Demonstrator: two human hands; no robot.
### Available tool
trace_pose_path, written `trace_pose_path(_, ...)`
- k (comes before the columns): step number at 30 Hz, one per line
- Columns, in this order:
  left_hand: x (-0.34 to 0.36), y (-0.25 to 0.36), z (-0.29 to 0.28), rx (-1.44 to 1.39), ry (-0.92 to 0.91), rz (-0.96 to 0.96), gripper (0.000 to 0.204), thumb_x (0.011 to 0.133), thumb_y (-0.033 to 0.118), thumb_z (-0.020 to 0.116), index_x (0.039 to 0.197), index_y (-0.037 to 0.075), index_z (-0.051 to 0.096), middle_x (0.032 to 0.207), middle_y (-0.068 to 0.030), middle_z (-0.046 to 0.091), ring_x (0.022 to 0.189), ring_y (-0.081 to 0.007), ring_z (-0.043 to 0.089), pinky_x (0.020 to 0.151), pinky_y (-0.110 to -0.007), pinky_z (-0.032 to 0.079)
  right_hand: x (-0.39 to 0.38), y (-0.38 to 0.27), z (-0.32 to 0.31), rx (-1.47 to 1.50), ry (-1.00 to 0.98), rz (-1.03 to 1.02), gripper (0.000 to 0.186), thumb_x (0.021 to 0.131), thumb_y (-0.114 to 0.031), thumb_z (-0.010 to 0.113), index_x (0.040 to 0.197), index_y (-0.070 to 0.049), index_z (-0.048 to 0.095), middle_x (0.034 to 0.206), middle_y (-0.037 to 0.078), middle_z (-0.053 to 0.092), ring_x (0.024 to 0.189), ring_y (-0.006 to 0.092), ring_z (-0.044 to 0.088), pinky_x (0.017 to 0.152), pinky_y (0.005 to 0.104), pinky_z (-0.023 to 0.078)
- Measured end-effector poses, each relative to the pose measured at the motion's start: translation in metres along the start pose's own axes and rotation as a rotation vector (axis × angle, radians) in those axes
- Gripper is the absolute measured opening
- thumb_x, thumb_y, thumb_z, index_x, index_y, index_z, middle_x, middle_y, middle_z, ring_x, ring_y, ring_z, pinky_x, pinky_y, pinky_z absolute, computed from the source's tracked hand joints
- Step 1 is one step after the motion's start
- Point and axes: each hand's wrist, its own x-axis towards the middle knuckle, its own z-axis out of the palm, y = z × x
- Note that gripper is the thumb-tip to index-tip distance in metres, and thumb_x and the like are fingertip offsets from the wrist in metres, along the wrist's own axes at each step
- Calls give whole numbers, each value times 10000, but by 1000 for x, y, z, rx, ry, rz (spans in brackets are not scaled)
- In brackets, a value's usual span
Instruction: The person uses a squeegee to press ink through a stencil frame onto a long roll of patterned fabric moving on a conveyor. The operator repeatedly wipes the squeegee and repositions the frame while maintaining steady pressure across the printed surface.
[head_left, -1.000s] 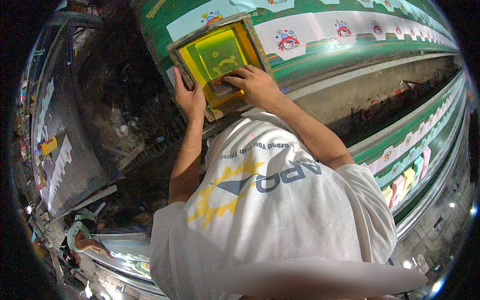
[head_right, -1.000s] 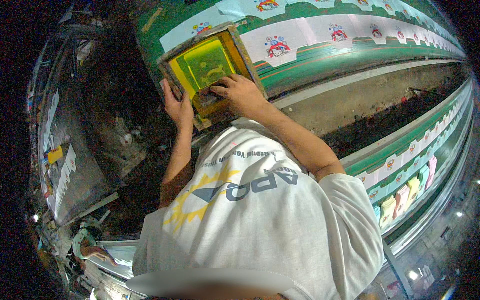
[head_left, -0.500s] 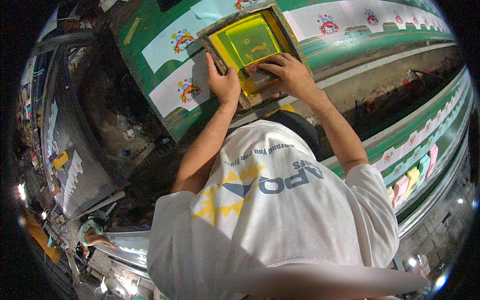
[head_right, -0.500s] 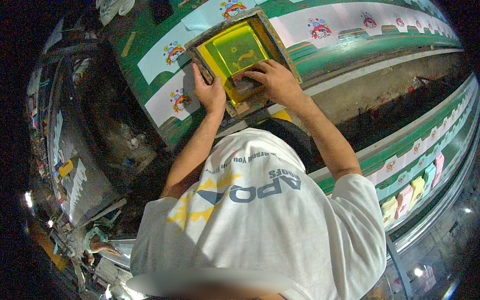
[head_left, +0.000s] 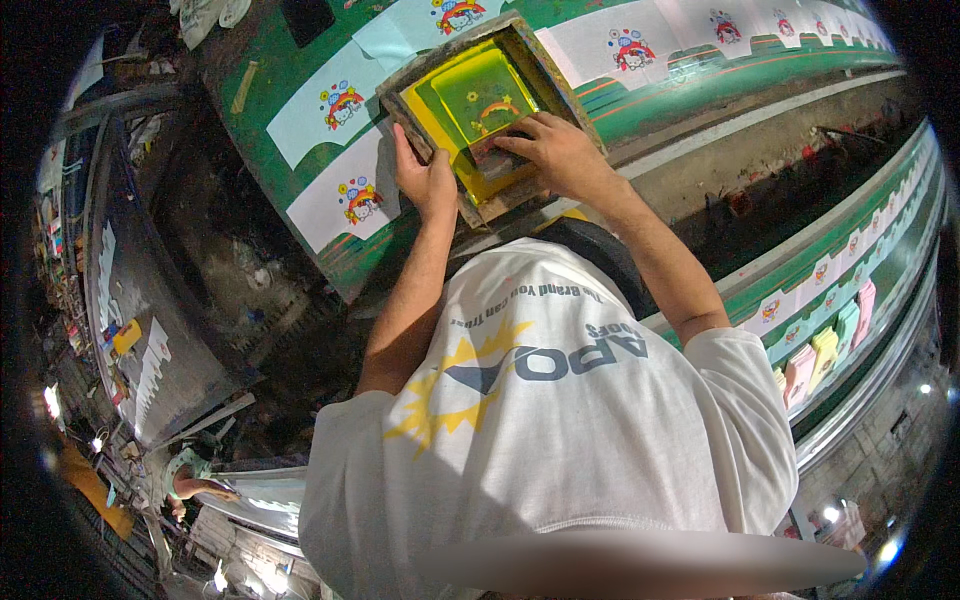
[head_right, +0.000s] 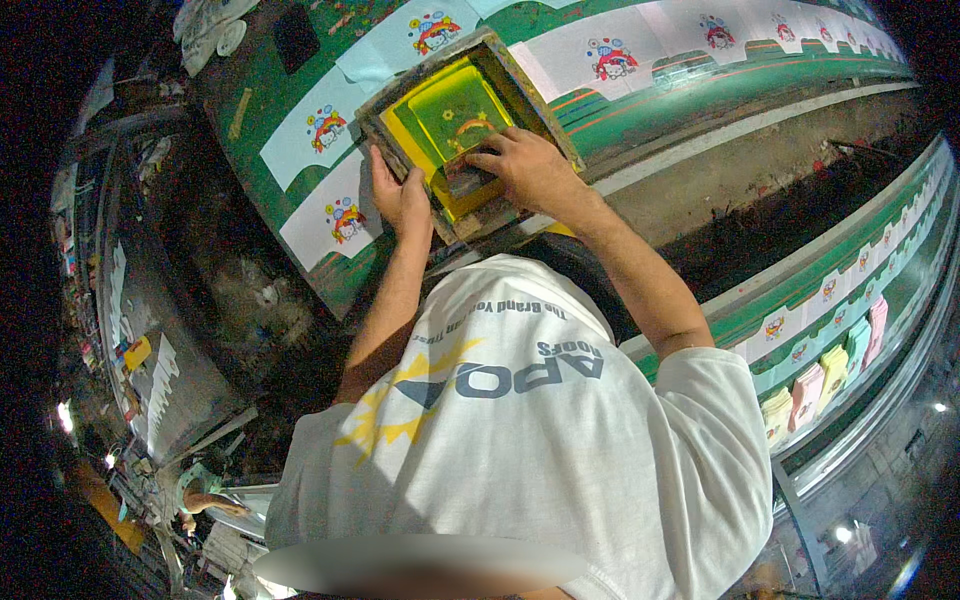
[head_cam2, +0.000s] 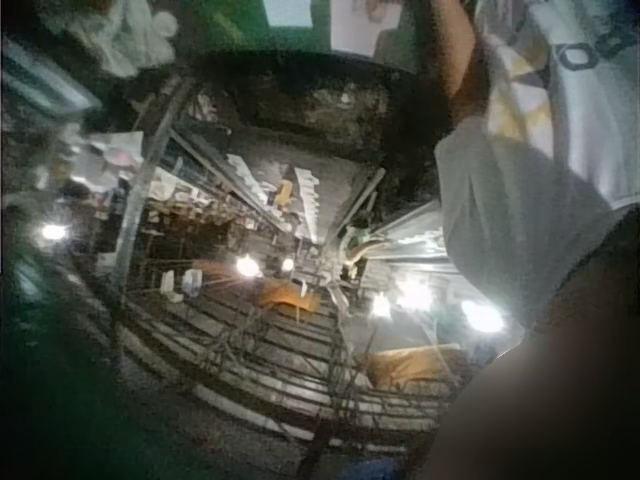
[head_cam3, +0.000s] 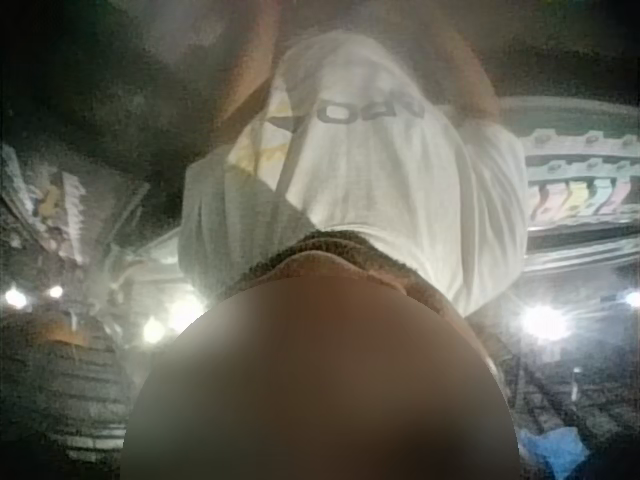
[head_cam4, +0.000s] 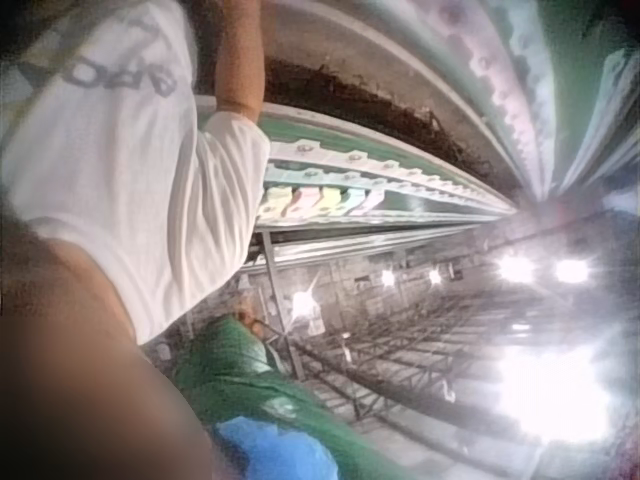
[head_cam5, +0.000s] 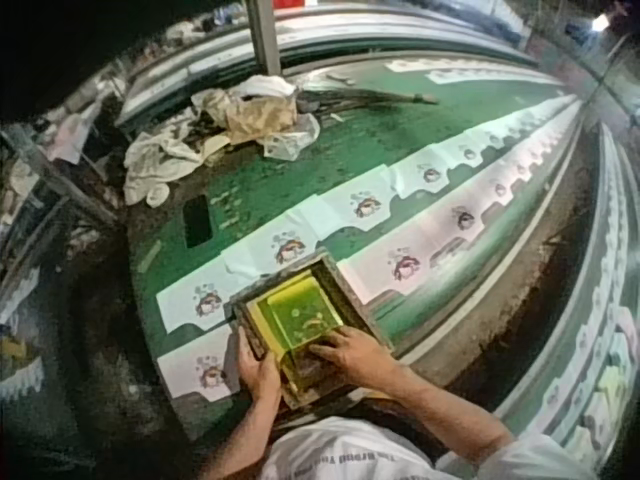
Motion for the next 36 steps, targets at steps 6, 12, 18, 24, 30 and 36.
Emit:
trace_pose_path(6, 4, -10, -4, 234, 9, 89, 865, 868, -39, 684, 1679, -45, 385, 1657, -252, 522, 1519, -314, 525, 1250, -419, 400, 0, -1, -2, 34, -13, 34, 642, 771, -88, 810, 1399, -193, 732, 1343, 81, 706, 1247, 323, 664, 1093, 429, 552)
trace_pose_path(12, 3, -12, -8, 299, -14, 56, 847, 868, -15, 695, 1667, -37, 414, 1665, -272, 508, 1540, -350, 507, 1259, -441, 397, -16, 1, 3, 7, 44, -12, 619, 793, -126, 785, 1406, -191, 728, 1314, 77, 711, 1244, 325, 666, 1088, 432, 552)
trace_pose_path(18, -3, -2, -7, 462, -1, 150, 848, 879, 16, 714, 1674, -10, 419, 1657, -282, 512, 1541, -366, 506, 1251, -446, 411, 36, 19, 21, -16, 248, -68, 437, 908, -147, 660, 1331, -196, 759, 1184, 108, 726, 1135, 325, 694, 1009, 440, 573)
trace_pose_path(24, -3, -3, -9, 493, 22, 117, 846, 888, 69, 763, 1667, 6, 441, 1607, -259, 575, 1492, -373, 559, 1230, -444, 441, 114, 53, -1, 7, -68, -3, 479, 862, -109, 765, 1338, -166, 757, 1122, 135, 779, 1102, 365, 744, 947, 480, 617)
trace_pose_path(30, 0, -11, -10, 570, 43, 154, 840, 882, 85, 777, 1655, 8, 459, 1595, -266, 577, 1492, -392, 554, 1245, -445, 431, 139, 59, -8, 26, 4, -41, 347, 901, -128, 684, 1226, -147, 801, 1050, 205, 793, 1019, 407, 777, 866, 543, 644)
trace_pose_path(36, -1, -13, -10, 525, 51, 231, 831, 863, 67, 770, 1638, -1, 477, 1609, -266, 563, 1504, -378, 544, 1262, -435, 418, 96, 44, 0, 53, -41, -49, 416, 868, -60, 733, 1280, -105, 758, 1124, 181, 768, 1116, 398, 720, 959, 518, 597)
